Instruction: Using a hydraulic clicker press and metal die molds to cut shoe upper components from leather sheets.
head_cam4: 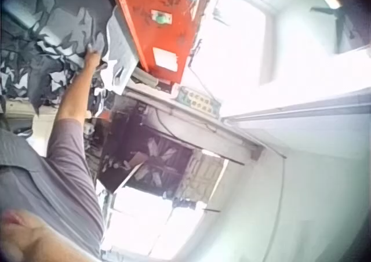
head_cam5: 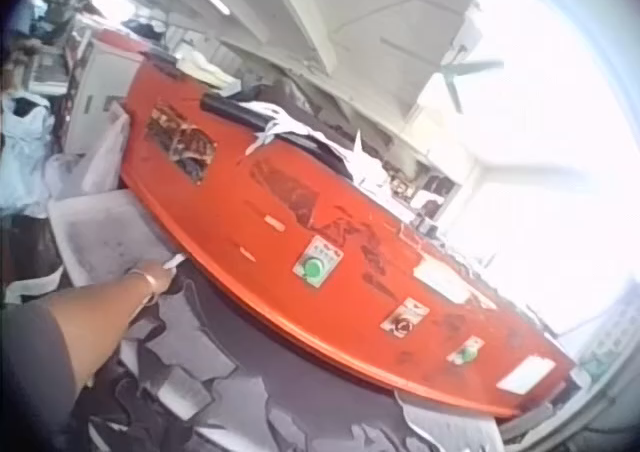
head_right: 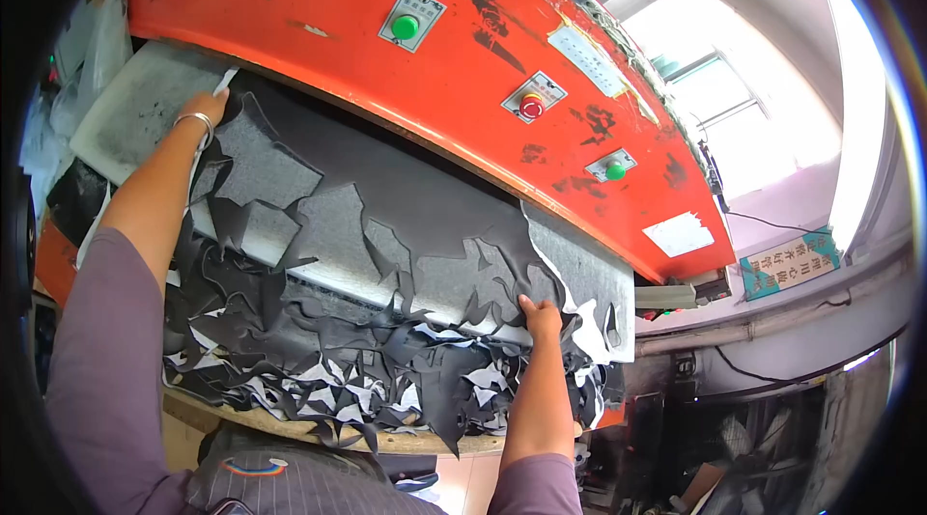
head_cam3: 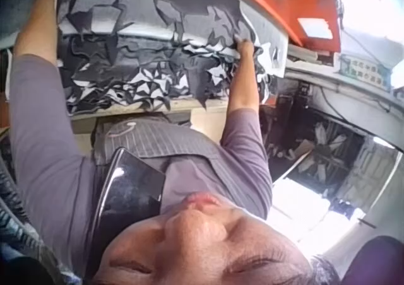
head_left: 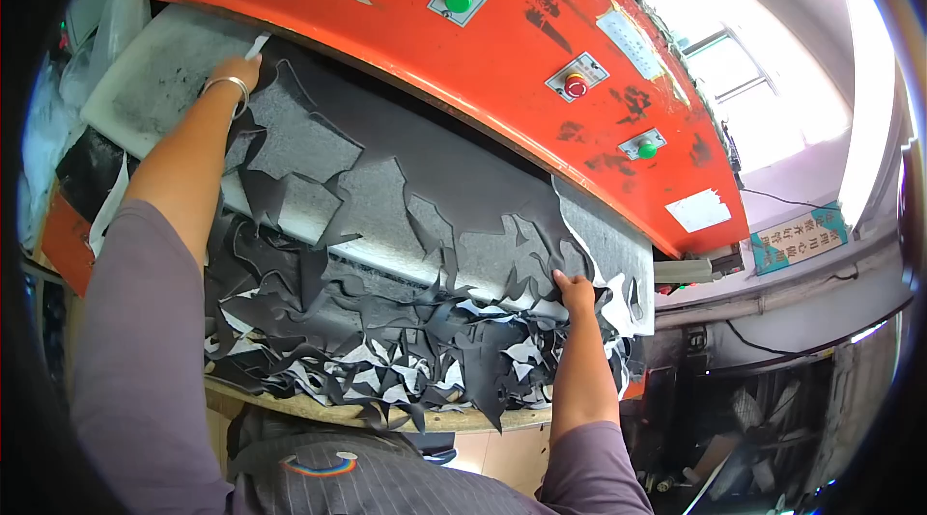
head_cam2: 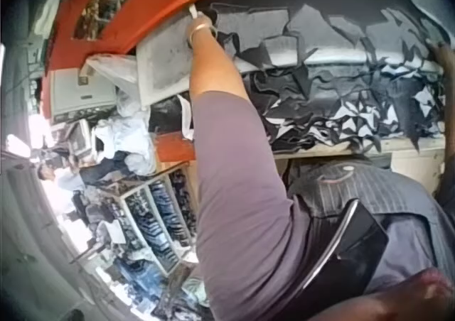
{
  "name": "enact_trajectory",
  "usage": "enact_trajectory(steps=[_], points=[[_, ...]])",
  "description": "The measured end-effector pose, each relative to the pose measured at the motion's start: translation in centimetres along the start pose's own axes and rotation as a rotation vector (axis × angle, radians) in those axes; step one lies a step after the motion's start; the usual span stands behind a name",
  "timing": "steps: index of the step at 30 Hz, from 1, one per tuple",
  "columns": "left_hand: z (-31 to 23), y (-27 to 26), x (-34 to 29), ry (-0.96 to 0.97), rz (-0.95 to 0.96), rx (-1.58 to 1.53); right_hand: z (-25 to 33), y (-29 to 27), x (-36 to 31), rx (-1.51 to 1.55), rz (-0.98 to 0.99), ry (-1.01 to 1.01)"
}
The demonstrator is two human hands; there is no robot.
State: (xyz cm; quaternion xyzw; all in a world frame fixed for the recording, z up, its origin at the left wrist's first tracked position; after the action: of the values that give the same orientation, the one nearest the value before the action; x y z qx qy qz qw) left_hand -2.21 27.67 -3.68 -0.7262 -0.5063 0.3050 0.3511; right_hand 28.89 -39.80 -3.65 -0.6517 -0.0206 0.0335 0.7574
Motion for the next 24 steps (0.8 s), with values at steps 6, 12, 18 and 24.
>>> enact_trajectory(steps=[6,12,18,24], points=[[0.2,0.6,-0.7,0.039,0.040,-0.138,-2.3,0.3,1.7,-0.036,0.034,-0.045],[2.4,0.0,-3.7,0.268,-0.132,0.069,-4.7,-0.6,2.0,0.075,0.131,0.003],[3.8,-0.8,-10.9,0.284,-0.105,0.019,-7.4,-2.7,1.6,0.124,0.073,-0.037],[5.6,-2.3,-14.6,0.162,-0.084,0.155,-10.7,-5.1,-3.1,0.101,-0.523,-0.451]])
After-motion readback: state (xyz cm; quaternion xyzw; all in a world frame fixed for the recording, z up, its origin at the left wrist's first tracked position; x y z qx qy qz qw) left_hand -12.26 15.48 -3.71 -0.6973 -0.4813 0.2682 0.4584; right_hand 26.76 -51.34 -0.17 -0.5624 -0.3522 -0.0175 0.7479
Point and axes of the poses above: each hand's wrist, its own x-axis towards the middle knuckle, its own y-axis out of the palm, z = x × y, the point moved 4 cm from there along x, towards the middle knuckle, and after that the axes turned 7 degrees about -x, right-handed, at the moved point
